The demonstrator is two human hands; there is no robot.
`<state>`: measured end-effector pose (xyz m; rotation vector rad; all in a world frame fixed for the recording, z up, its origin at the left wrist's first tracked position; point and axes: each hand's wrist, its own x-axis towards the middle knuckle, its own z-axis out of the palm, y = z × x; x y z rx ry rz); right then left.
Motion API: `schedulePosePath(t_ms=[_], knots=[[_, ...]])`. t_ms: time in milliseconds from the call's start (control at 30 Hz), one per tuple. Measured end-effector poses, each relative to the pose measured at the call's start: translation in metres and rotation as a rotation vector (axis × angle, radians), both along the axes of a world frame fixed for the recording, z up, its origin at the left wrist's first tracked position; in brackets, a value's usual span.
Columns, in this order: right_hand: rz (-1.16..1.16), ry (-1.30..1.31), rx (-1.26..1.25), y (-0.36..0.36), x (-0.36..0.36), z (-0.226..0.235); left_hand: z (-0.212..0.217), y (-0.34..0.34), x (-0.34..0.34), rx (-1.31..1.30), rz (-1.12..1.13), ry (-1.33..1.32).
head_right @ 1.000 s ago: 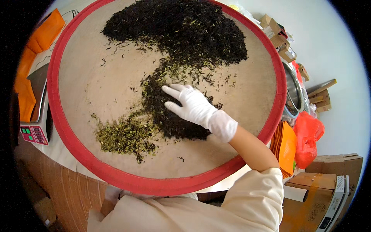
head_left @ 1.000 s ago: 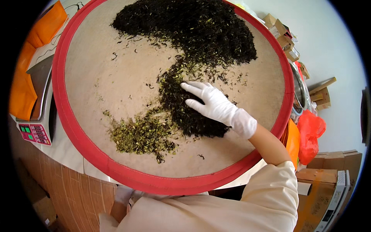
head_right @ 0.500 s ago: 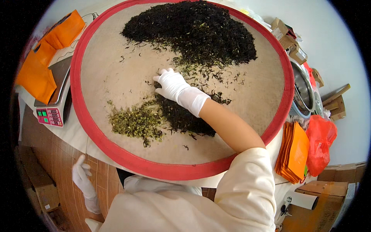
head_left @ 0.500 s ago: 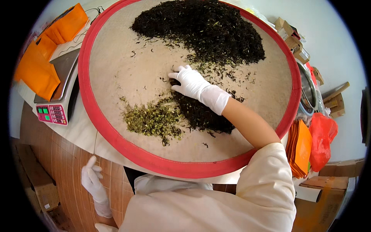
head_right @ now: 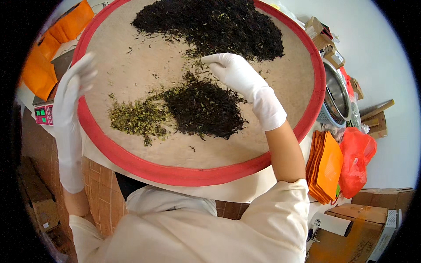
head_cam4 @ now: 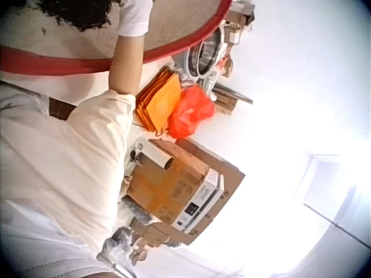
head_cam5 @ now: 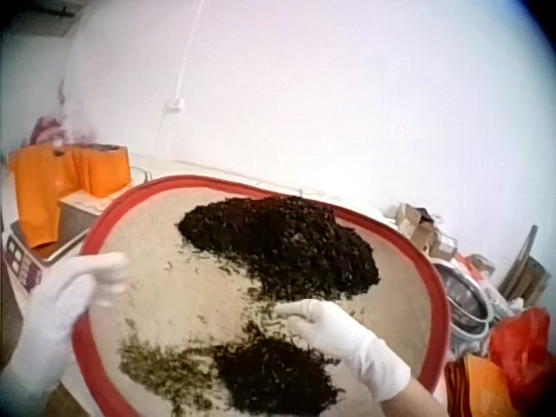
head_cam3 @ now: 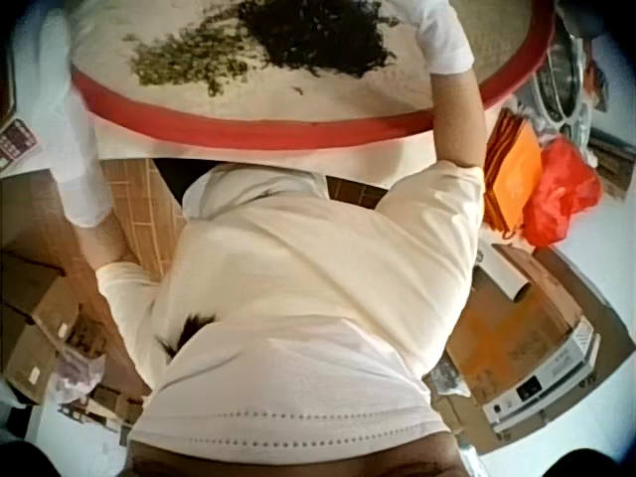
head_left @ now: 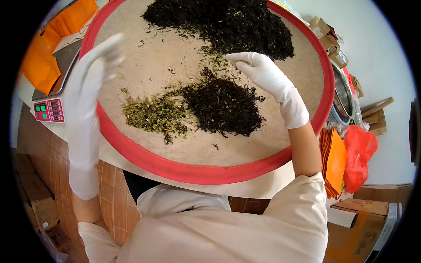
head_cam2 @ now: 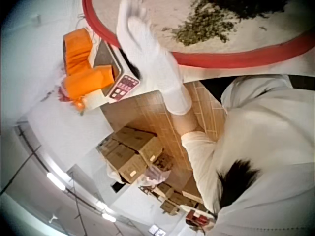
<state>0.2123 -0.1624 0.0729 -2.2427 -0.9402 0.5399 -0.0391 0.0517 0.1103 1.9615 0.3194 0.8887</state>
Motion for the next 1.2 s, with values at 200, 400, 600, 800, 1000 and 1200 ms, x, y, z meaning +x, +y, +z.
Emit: schedulePosePath(t_ms=[200, 400, 600, 800, 1000, 1200], knots=[[-0.032, -0.112, 0.017, -0.025, 0.002, -0.037, -0.018, -0.006, 0.110, -0.012, -0.528, 0.013], [0.043, -0.340, -0.046, -0.049, 0.010, -0.066, -0.060, -0.021, 0.145, 0.192, -0.622, 0.703], [0.017, -0.380, -0.185, -0.060, 0.024, -0.054, -0.097, -0.030, 0.114, 0.430, -0.674, 0.495], [-0.011, -0.390, -0.058, -0.053, 0.008, -0.047, -0.109, -0.046, 0.110, 0.590, -0.658, 0.481], [0.173, -0.272, -0.035, -0.043, -0.008, -0.036, -0.126, -0.037, 0.111, 0.494, -0.579, 0.436], [0.361, -0.501, 0.030, -0.033, -0.023, -0.040, -0.125, -0.032, 0.110, 0.396, -0.543, 0.435]])
